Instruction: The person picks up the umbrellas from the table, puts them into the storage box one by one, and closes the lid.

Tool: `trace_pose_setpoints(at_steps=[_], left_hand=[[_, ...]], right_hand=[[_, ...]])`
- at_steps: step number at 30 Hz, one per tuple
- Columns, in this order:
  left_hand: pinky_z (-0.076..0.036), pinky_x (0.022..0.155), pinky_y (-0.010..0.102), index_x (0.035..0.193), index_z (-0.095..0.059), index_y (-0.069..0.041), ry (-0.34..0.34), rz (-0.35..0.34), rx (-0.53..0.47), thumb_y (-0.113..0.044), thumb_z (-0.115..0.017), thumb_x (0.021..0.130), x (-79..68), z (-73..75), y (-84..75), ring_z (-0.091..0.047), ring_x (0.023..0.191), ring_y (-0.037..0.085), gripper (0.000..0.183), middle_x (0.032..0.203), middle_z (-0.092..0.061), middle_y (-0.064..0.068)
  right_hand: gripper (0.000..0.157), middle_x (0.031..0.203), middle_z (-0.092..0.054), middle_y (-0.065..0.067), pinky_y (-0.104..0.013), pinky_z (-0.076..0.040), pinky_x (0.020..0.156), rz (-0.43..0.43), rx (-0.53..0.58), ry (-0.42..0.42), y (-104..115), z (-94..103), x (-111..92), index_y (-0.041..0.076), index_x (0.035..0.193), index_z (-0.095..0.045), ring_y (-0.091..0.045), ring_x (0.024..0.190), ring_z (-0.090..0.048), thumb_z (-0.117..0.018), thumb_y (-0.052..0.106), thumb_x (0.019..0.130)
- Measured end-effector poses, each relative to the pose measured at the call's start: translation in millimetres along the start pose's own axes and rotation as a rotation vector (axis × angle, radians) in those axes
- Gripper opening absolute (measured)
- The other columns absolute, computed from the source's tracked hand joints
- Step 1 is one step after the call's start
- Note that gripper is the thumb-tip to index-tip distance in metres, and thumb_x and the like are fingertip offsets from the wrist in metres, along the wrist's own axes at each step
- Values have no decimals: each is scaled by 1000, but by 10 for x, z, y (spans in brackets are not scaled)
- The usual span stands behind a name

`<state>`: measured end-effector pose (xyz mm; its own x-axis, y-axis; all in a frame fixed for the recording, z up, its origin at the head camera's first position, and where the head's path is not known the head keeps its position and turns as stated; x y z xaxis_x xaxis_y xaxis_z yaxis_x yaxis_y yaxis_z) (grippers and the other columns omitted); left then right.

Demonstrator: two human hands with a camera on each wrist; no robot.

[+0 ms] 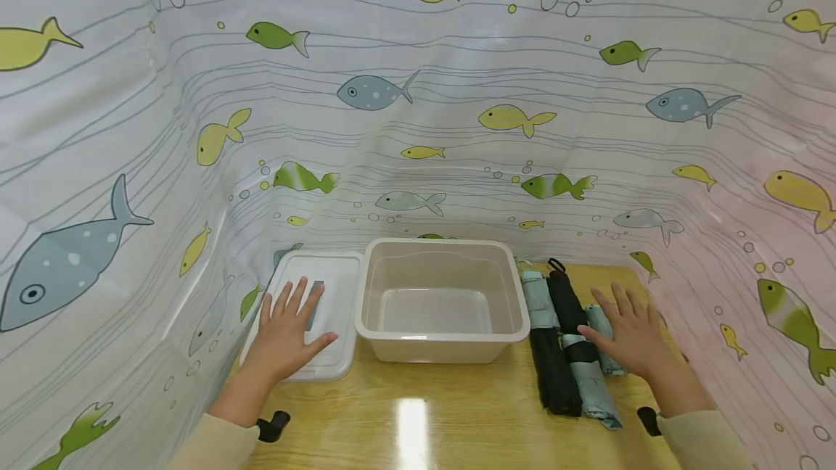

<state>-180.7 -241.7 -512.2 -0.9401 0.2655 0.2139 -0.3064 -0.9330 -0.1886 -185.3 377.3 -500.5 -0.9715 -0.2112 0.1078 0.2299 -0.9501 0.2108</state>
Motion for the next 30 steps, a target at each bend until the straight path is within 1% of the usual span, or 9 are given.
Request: trace_pose_setpoints(at_steps=[4,9,13,20,23,27,30], left_hand=[[-6,115,68,160,-27,-15,-2,-10,-37,-65,-57,92,12,-23,-47,-13,149,45,90,164,-18,21],[-10,115,68,159,-29,-15,-42,-45,-83,-61,-59,93,25,-64,-118,-17,147,46,86,164,-19,20],[-15,114,67,158,-30,-14,-77,-65,-120,-57,-60,94,27,-101,-176,-23,146,45,83,161,-25,21],[-23,113,64,155,-34,-11,-132,-76,-183,-51,-64,94,51,-168,-268,-35,140,44,79,157,-34,21],[-24,113,63,155,-36,-10,-138,-69,-211,-50,-65,93,63,-188,-311,-36,139,44,79,156,-36,20],[-26,113,64,156,-34,-11,-117,-35,-241,-50,-64,94,72,-231,-381,-35,141,42,79,158,-34,17],[-29,111,65,156,-32,-11,-101,-8,-268,-51,-63,95,77,-274,-444,-35,141,41,79,159,-33,16]], right_hand=[[87,161,-11,-31,-80,-6,106,-12,40,8,0,-49,-21,20,162,-16,-59,143,-10,-59,56,96],[85,159,-13,-34,-81,-12,103,-12,59,1,-35,-114,-54,15,161,-20,-60,140,-14,-59,53,97],[82,159,-13,-34,-79,-14,104,-14,84,-4,-62,-148,-84,12,161,-21,-61,140,-14,-58,51,99],[78,156,-18,-36,-80,-16,101,-19,163,-30,-82,-197,-144,13,160,-23,-64,136,-18,-61,44,99],[77,155,-19,-36,-80,-17,100,-26,190,-35,-83,-214,-158,12,160,-24,-65,134,-20,-61,42,100],[75,154,-21,-37,-82,-19,97,-48,229,-23,-75,-239,-190,7,158,-26,-65,133,-22,-60,41,101],[72,153,-24,-39,-82,-21,96,-63,268,-18,-72,-264,-224,4,156,-29,-65,132,-24,-59,40,102]])
Point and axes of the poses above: each hand's wrist, its own x-axis towards the middle knuckle, its own z-axis out of the back of the hand, y = z × x, the point moved 2 cm from there along x, towards the middle knuckle
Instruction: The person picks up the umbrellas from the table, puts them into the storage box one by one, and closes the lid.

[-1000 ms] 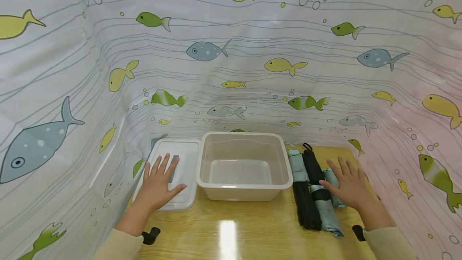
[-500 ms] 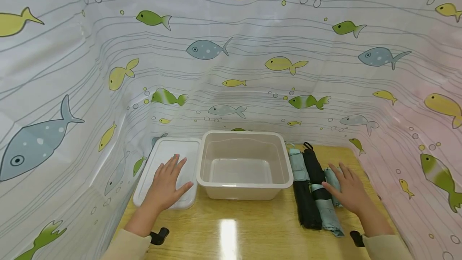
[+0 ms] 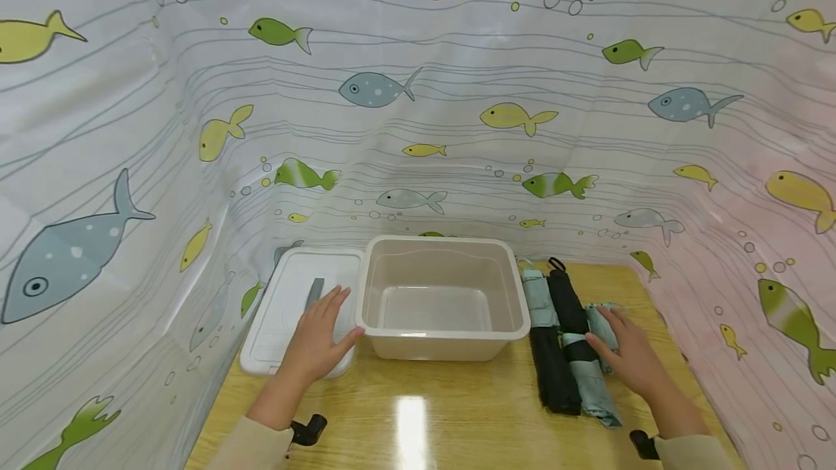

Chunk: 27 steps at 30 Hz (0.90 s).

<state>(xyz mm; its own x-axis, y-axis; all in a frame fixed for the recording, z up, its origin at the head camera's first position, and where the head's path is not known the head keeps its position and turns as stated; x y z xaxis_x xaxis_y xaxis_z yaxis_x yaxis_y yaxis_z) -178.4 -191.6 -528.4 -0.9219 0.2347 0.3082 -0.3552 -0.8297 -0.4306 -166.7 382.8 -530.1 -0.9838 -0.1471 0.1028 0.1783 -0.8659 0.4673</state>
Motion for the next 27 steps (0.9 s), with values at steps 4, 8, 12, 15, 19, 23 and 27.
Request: trace_pose_setpoints(at_steps=[4,8,12,15,19,23,27], left_hand=[[-34,109,63,155,-34,-9,-11,19,-58,-48,-65,94,13,-56,-70,-38,140,42,79,157,-35,18],[-36,109,61,154,-36,-7,-25,39,-109,-46,-67,93,39,-77,-116,-40,138,42,79,155,-38,19],[-38,108,59,153,-37,-8,-4,88,-189,-47,-66,94,69,-90,-139,-41,138,40,77,155,-38,17],[-42,104,58,153,-36,-11,32,154,-277,-49,-65,95,83,-99,-158,-45,135,38,75,154,-39,15],[-44,105,55,154,-34,-9,70,234,-447,-43,-68,95,106,-89,-203,-49,131,36,77,153,-39,16],[-42,108,52,153,-33,-5,85,311,-599,-36,-72,93,155,-74,-248,-48,131,37,78,151,-41,18],[-45,105,51,153,-32,-3,93,368,-653,-32,-77,90,193,-96,-273,-50,129,39,82,149,-42,20]], right_hand=[[68,150,-29,-39,-80,-24,96,-9,49,-9,-33,-67,-32,-1,153,-33,-63,132,-27,-58,37,102],[66,148,-34,-36,-77,-29,96,-21,74,1,-94,-144,-54,-5,150,-35,-60,132,-32,-56,36,103],[68,147,-35,-37,-75,-33,95,-75,86,52,-129,-185,-82,-6,150,-35,-59,131,-33,-53,40,104],[70,147,-34,-38,-74,-34,95,-121,93,98,-131,-198,-106,-7,151,-34,-59,131,-33,-51,43,105],[74,146,-36,-38,-72,-39,93,-163,100,150,-137,-203,-121,-7,151,-33,-58,128,-39,-48,48,104],[76,144,-41,-37,-66,-46,88,-202,124,192,-160,-214,-132,-7,151,-35,-56,123,-47,-47,51,104],[78,141,-46,-35,-62,-50,88,-245,141,232,-196,-226,-130,-6,149,-37,-51,121,-52,-47,55,102]])
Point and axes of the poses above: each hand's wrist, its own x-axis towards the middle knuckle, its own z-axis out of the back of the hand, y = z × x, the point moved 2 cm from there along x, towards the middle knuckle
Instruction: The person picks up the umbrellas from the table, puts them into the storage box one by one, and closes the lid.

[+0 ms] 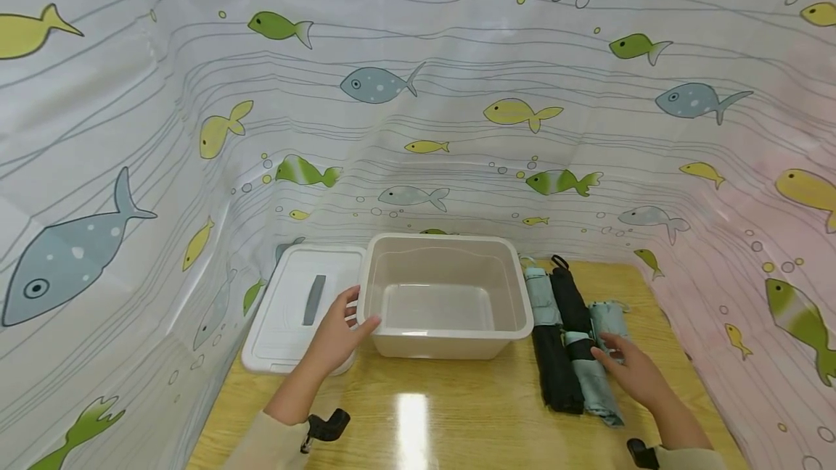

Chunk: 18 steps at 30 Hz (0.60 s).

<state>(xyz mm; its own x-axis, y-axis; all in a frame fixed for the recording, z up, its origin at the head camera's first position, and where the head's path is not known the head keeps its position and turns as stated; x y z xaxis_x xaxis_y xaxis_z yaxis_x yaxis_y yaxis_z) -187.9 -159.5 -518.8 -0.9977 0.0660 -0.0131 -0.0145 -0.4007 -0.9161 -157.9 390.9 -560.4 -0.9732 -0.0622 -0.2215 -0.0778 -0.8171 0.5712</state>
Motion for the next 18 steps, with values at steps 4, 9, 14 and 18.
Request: trace_pose_setpoints(at_steps=[4,9,14,18], left_hand=[[-51,99,49,155,-26,-4,23,28,-10,-30,-79,88,9,-24,16,-52,127,42,89,147,-42,24],[-53,96,48,156,-24,-2,31,10,0,-31,-81,86,3,-38,22,-51,126,44,95,145,-43,27],[-54,95,46,155,-25,0,35,3,-1,-29,-82,86,10,-39,30,-51,127,44,95,143,-45,27],[-54,95,44,156,-26,-2,36,15,2,-29,-83,85,6,-32,29,-53,126,42,95,143,-47,25]], right_hand=[[78,140,-47,-34,-59,-51,87,-31,17,24,-17,-21,26,-5,149,-36,-48,119,-55,-48,56,102],[77,139,-48,-33,-56,-53,87,-74,50,31,-59,-68,63,-5,149,-36,-49,120,-54,-48,55,102],[72,136,-51,-33,-54,-54,86,-91,73,14,-97,-98,76,-8,146,-39,-51,120,-53,-50,49,103],[69,133,-52,-33,-52,-55,85,-105,92,4,-118,-122,84,-10,144,-41,-51,120,-53,-53,45,103]])
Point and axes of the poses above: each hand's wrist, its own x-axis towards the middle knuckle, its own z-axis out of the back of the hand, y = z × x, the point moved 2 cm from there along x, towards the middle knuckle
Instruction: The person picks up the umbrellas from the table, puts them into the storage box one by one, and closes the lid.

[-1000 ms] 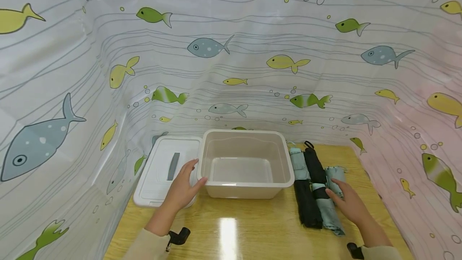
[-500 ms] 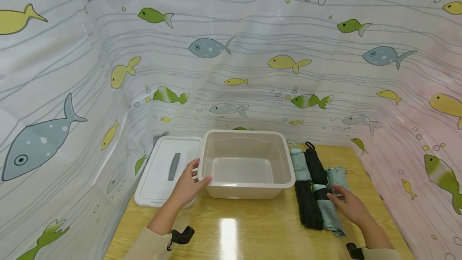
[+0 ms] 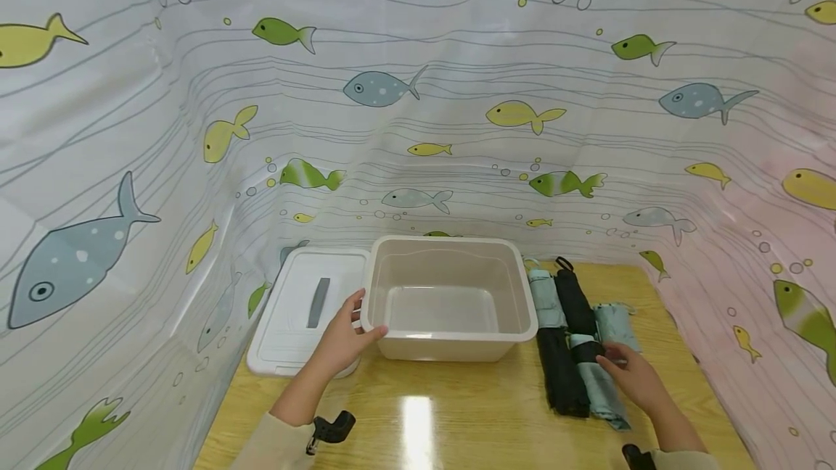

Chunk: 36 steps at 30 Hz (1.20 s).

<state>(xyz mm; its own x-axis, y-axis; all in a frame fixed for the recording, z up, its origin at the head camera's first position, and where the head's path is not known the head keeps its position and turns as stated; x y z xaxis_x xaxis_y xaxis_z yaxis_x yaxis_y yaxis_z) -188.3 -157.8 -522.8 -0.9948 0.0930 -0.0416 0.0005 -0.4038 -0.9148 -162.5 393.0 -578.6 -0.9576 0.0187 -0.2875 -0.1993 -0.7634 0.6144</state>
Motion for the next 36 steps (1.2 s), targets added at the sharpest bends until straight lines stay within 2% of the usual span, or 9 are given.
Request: trace_pose_setpoints(at_steps=[10,17,23,27,30,36], left_hand=[[-55,93,42,156,-26,-2,14,-3,-2,-27,-83,85,-6,10,-13,-52,127,44,95,144,-46,25],[-56,92,42,157,-25,-3,21,3,-1,-18,-81,86,-11,16,-24,-52,126,45,91,145,-44,25],[-56,92,42,157,-26,-7,15,26,-9,-18,-83,85,-11,21,-7,-54,125,41,92,146,-45,22],[-56,92,41,158,-27,-7,12,22,3,-23,-84,84,-6,22,4,-55,124,39,94,146,-45,21],[-56,92,42,158,-27,-7,12,21,7,-22,-83,85,-6,27,-3,-54,125,39,93,146,-45,21],[-56,92,42,158,-26,-7,21,26,7,-24,-84,84,-5,33,-10,-55,125,40,95,146,-45,22]], right_hand=[[62,124,-57,-34,-53,-54,84,-10,-14,-22,-57,-54,38,-13,137,-46,-51,116,-55,-62,35,101],[61,124,-57,-36,-55,-53,86,-7,-26,-38,-152,-111,54,-14,134,-49,-49,113,-57,-68,30,96],[65,124,-58,-35,-56,-53,86,-2,-51,-39,-224,-148,49,-12,133,-50,-49,111,-58,-72,35,94],[66,118,-61,-33,-55,-54,82,-6,-85,-35,-248,-175,29,-13,130,-52,-45,104,-62,-73,36,92],[68,116,-61,-33,-53,-54,79,-16,-92,-35,-247,-202,5,-15,130,-51,-43,100,-64,-73,36,92],[70,118,-60,-36,-56,-53,81,-49,-90,-46,-208,-224,-63,-16,130,-49,-46,102,-62,-69,41,94]])
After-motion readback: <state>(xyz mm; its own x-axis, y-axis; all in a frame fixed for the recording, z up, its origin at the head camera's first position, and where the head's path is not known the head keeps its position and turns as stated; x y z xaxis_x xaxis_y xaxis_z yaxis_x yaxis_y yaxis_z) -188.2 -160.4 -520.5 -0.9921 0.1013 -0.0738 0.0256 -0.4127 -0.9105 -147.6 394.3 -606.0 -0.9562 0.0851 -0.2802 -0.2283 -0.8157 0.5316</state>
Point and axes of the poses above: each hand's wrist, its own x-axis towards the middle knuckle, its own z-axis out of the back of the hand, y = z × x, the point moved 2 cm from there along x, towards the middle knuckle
